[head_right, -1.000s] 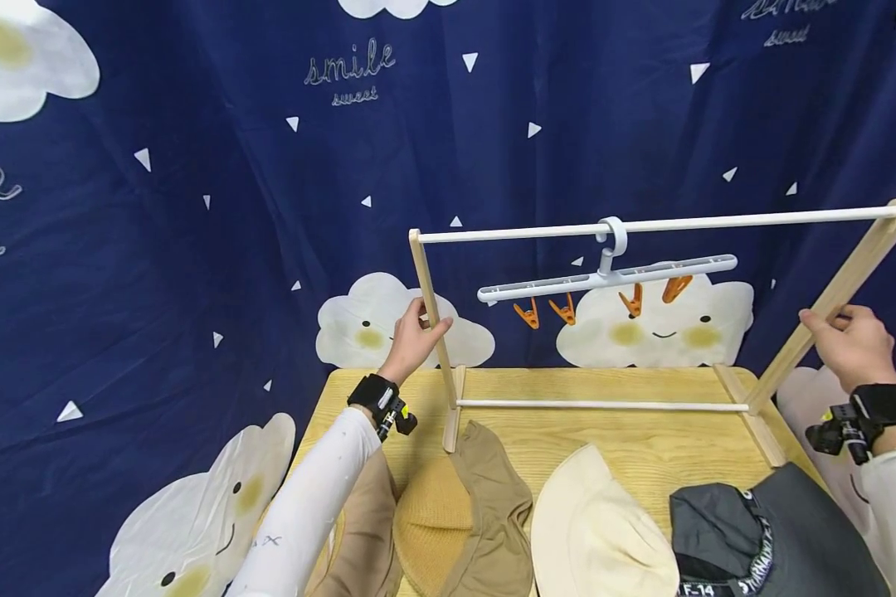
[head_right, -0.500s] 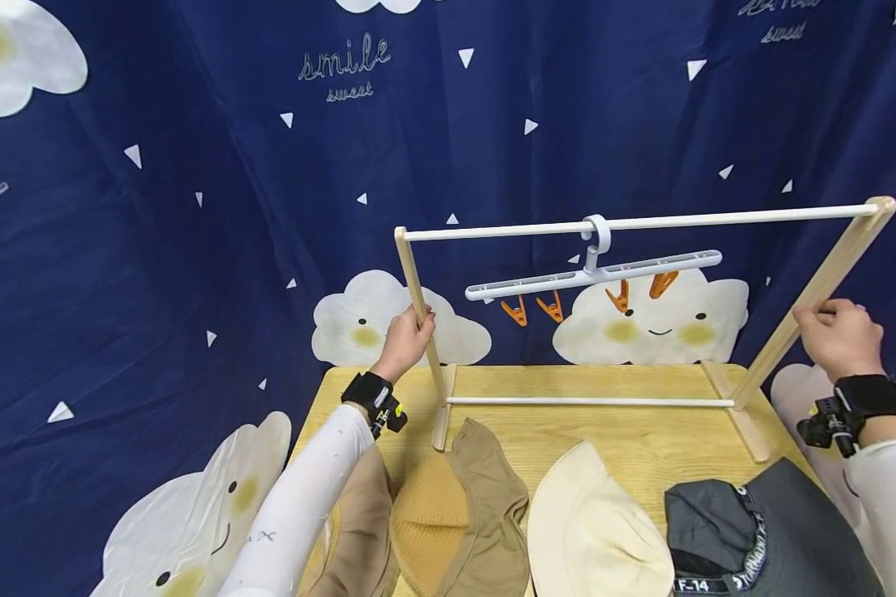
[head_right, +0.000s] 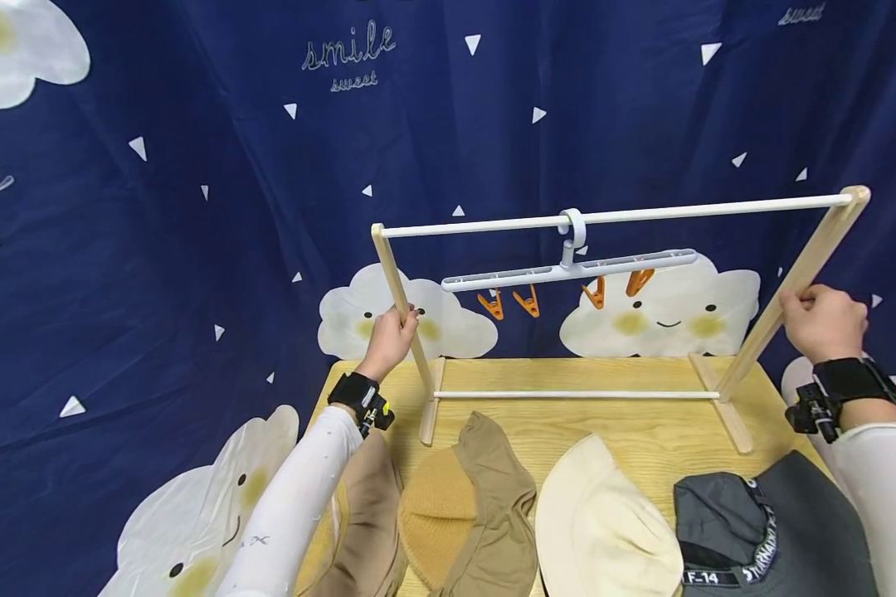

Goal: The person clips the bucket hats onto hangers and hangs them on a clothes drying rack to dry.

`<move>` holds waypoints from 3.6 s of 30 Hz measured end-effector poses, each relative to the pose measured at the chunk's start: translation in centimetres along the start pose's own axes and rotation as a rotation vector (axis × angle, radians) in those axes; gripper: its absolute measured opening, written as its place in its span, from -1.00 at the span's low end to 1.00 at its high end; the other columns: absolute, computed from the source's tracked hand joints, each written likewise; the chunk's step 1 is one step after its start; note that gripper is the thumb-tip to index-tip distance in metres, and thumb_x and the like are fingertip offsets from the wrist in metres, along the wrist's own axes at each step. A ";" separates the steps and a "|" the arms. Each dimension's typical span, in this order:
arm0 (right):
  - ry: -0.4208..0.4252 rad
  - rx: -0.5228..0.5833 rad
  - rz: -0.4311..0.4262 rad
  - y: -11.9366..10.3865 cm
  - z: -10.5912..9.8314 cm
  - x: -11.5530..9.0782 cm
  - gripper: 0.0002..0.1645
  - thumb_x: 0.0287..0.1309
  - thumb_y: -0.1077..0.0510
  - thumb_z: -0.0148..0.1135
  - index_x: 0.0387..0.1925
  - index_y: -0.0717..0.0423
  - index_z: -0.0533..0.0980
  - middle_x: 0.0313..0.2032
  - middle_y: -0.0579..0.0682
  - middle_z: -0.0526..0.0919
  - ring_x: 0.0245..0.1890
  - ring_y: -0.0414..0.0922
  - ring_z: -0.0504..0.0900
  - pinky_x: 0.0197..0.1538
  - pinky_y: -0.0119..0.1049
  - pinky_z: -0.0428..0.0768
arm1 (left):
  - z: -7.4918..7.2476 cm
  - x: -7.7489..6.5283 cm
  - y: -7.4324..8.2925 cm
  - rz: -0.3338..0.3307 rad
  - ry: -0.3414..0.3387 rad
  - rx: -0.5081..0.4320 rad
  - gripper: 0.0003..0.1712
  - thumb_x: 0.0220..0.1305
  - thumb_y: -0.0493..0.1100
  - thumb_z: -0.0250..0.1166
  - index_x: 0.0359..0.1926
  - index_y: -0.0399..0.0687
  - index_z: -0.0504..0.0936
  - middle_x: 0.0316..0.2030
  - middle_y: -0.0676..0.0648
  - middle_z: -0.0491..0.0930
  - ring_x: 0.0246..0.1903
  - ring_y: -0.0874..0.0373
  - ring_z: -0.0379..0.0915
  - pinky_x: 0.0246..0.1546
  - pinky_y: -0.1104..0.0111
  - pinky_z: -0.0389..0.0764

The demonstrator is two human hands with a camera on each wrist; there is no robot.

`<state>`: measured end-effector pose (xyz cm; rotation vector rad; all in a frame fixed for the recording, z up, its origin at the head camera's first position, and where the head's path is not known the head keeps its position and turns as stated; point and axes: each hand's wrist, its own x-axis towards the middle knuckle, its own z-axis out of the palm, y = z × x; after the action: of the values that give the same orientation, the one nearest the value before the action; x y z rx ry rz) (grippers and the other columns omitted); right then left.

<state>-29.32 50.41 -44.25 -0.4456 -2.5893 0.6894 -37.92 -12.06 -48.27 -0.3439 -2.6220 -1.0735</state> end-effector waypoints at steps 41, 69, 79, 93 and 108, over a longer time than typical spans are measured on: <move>-0.051 -0.034 -0.152 -4.1 2.8 -1.2 -0.48 0.41 0.05 0.16 -0.28 0.58 0.54 -0.43 0.54 0.61 -0.34 0.58 0.54 -0.27 0.33 0.38 | -4.5 -1.6 -4.2 -0.084 0.028 -0.093 -0.63 0.60 -0.19 0.11 0.22 -0.34 0.57 0.03 -0.34 0.72 -0.04 -0.17 0.70 -0.10 0.04 0.68; -0.033 0.003 -0.127 -6.6 4.0 -3.6 -0.52 0.46 0.07 0.18 -0.23 0.55 0.52 -0.46 0.46 0.60 -0.53 0.27 0.52 -0.59 -0.12 0.28 | -6.5 -1.7 -5.8 -0.116 0.011 -0.148 -0.64 0.64 -0.21 0.04 0.20 -0.41 0.53 0.07 -0.37 0.68 0.06 -0.17 0.66 0.00 0.03 0.64; -0.074 -0.092 -0.089 -8.3 4.0 -5.5 -0.37 0.33 -0.09 0.24 -0.42 0.52 0.55 -0.68 0.26 0.50 -0.66 0.21 0.46 -0.65 -0.08 0.26 | -7.1 -2.5 -6.1 -0.150 0.015 -0.132 -0.37 0.61 -0.05 0.14 0.48 -0.29 0.22 0.12 -0.36 0.59 0.10 -0.21 0.61 0.08 0.02 0.62; -0.435 0.366 -0.186 -15.7 8.2 -9.0 -0.07 0.54 -0.24 0.09 0.49 0.45 0.20 0.32 0.54 0.42 0.31 0.45 0.45 0.27 0.32 0.42 | -8.6 -10.7 -10.8 -0.208 -0.073 -0.030 0.04 0.43 0.02 0.37 0.60 -0.35 -0.03 0.47 -0.45 0.26 0.46 -0.38 0.20 0.41 -0.18 0.28; -0.325 0.885 -0.043 -21.0 10.4 -6.8 -0.53 0.52 0.05 0.21 0.30 -0.02 0.27 0.18 -0.02 0.50 0.04 -0.41 0.48 0.05 -0.59 0.45 | -7.5 -19.5 -18.6 -0.270 -0.224 0.175 -0.10 0.23 0.05 0.53 0.32 -0.53 0.42 0.20 -0.53 0.51 0.25 -0.46 0.43 0.26 -0.19 0.44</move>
<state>-32.46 26.23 -43.46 0.0158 -2.2281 1.8719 -24.48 -32.46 -61.87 -0.0747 -3.0039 -0.9178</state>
